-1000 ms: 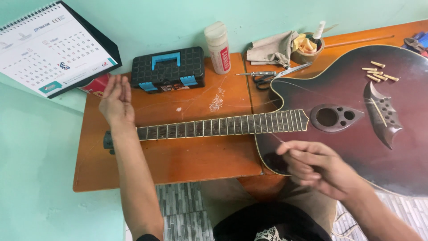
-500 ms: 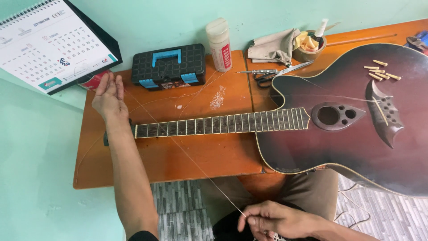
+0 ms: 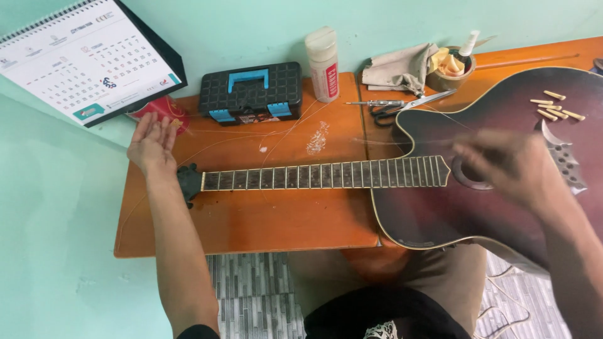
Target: The person removes guitar strings from the bridge and headstock, then applies a liquid from a small bottle to the guitar body and neck. They wipe the entire surface with a cloth, cleaning the body, neck, and fretboard.
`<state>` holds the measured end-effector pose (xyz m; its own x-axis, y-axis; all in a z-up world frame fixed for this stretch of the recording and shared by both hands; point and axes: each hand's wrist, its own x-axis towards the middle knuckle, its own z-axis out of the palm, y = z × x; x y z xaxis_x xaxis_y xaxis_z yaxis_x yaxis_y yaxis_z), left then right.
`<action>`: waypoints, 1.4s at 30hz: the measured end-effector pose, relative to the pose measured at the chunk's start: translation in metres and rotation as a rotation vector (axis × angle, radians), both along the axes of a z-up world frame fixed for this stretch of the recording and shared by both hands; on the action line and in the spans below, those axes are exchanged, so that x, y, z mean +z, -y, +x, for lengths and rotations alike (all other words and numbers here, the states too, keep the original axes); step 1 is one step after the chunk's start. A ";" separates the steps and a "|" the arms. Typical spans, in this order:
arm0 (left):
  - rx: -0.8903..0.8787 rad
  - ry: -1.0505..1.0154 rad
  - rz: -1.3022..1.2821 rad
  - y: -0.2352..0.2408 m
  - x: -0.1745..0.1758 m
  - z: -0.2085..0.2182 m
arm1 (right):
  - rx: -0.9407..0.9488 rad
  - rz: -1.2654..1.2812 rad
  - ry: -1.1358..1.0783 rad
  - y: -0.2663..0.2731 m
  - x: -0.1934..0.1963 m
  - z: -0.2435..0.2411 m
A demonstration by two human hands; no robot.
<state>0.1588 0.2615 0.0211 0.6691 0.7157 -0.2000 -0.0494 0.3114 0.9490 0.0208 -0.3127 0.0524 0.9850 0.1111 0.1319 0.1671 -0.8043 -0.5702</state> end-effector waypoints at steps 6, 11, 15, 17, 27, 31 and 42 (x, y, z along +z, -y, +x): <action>0.156 0.052 0.068 -0.013 0.005 -0.038 | 0.057 0.116 0.148 0.023 -0.009 0.063; 0.253 0.128 0.202 -0.007 0.015 -0.088 | 0.003 0.114 0.110 0.030 -0.016 0.080; 0.174 0.042 0.262 -0.031 0.001 -0.088 | 0.141 0.056 0.164 0.016 -0.022 0.092; 0.131 -0.044 0.223 -0.049 -0.008 -0.071 | 0.181 0.003 0.204 0.006 -0.035 0.109; -0.218 -0.233 0.338 -0.155 -0.103 0.008 | 0.290 -0.090 0.132 -0.032 -0.105 0.228; -0.283 -0.279 0.327 -0.146 -0.105 0.015 | 0.287 -0.131 -0.017 -0.039 -0.130 0.250; -0.106 -0.209 0.206 -0.129 -0.135 0.045 | 0.273 -0.301 -0.208 -0.045 -0.143 0.259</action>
